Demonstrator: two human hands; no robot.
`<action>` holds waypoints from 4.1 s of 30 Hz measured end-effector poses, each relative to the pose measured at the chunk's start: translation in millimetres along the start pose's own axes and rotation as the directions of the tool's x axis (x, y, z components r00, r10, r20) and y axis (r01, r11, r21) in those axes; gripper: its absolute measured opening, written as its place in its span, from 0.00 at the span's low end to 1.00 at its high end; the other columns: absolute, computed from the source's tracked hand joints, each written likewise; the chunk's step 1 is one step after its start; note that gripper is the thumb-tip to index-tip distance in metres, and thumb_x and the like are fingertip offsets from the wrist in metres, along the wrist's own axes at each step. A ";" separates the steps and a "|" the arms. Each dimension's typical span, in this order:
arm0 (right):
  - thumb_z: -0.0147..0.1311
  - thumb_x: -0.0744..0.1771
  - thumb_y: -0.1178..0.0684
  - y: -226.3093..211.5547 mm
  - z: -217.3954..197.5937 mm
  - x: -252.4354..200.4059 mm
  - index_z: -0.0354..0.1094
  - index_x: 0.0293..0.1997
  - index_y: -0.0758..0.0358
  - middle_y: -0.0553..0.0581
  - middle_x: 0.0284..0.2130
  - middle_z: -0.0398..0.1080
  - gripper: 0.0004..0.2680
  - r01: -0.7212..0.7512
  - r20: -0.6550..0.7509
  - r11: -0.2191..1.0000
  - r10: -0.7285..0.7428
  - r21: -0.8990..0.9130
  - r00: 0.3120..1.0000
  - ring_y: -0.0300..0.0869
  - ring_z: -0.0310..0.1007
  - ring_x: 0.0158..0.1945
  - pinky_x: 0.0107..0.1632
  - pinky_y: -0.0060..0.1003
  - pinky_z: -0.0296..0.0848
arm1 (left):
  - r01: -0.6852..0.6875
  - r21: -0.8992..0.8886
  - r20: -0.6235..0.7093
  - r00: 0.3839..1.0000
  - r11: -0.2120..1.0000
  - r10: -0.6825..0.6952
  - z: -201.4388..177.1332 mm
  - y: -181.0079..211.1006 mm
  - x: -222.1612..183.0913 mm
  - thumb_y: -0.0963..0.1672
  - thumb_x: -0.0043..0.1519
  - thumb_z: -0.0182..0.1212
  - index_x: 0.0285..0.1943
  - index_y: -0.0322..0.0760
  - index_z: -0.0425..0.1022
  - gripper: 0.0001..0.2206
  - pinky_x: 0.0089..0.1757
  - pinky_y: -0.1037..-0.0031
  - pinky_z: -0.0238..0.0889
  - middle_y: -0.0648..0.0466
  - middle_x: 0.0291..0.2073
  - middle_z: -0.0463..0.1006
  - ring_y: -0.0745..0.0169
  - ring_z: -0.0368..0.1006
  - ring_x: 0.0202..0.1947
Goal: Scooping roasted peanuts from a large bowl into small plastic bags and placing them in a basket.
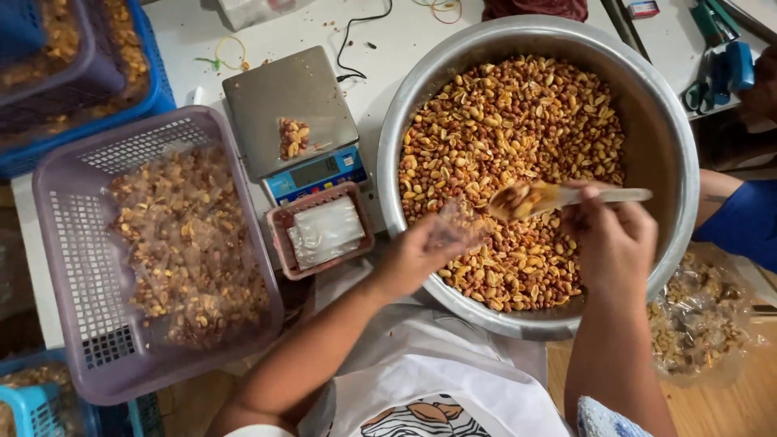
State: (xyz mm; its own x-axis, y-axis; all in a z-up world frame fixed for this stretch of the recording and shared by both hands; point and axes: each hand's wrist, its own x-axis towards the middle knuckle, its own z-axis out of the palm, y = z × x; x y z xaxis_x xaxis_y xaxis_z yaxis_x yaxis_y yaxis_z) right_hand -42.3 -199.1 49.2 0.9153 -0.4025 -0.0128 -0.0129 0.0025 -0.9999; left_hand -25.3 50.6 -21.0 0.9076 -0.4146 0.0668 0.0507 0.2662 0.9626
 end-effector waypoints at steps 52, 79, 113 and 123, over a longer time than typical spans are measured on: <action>0.47 0.77 0.61 -24.0 -9.6 -33.3 0.71 0.54 0.80 0.62 0.29 0.67 0.08 0.353 0.073 0.878 -0.349 -0.324 0.934 0.41 0.63 0.31 0.37 0.31 0.63 | 0.092 0.365 0.303 0.929 0.926 -0.212 25.8 10.1 16.1 0.39 0.60 0.64 0.64 0.46 0.63 0.24 0.42 0.73 0.82 0.46 0.57 0.77 0.55 0.77 0.57; 0.53 0.75 0.49 42.3 -25.3 -13.1 0.78 0.50 0.60 0.48 0.27 0.68 0.08 -0.192 -0.169 0.842 0.122 -0.504 0.978 0.32 0.60 0.29 0.29 0.34 0.58 | 0.303 0.950 -0.287 0.941 -0.072 0.178 -205.1 16.1 84.4 0.56 0.64 0.67 0.78 0.27 0.48 0.43 0.62 0.35 0.47 0.40 0.75 0.49 0.43 0.40 0.76; 0.50 0.76 0.57 12.4 -25.2 -19.2 0.75 0.52 0.63 0.50 0.30 0.69 0.06 0.084 -0.203 0.980 -0.120 -0.178 0.972 0.27 0.65 0.29 0.35 0.16 0.67 | 0.013 -0.251 0.399 0.912 0.968 0.092 -48.4 -17.3 65.7 0.37 0.70 0.53 0.56 0.45 0.74 0.11 0.43 0.69 0.81 0.43 0.70 0.67 0.43 0.70 0.66; 0.51 0.78 0.56 32.4 -39.1 -27.8 0.75 0.55 0.61 0.50 0.38 0.72 0.06 0.007 -0.216 0.963 -0.068 -0.270 0.974 0.29 0.67 0.34 0.37 0.19 0.71 | 0.339 0.814 -0.541 0.738 0.473 0.403 -207.6 6.7 96.5 0.48 0.65 0.57 0.57 0.45 0.74 0.14 0.44 0.57 0.58 0.52 0.49 0.75 0.56 0.66 0.45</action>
State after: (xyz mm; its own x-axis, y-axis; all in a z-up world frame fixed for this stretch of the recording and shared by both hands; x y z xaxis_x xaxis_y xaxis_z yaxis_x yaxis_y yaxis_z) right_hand -83.9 -223.6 17.2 0.8057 -0.5897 0.0557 -0.1148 -0.2476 -0.9620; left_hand 149.2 193.1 -62.6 0.9159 0.2723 0.2950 -0.0079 -0.7225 0.6914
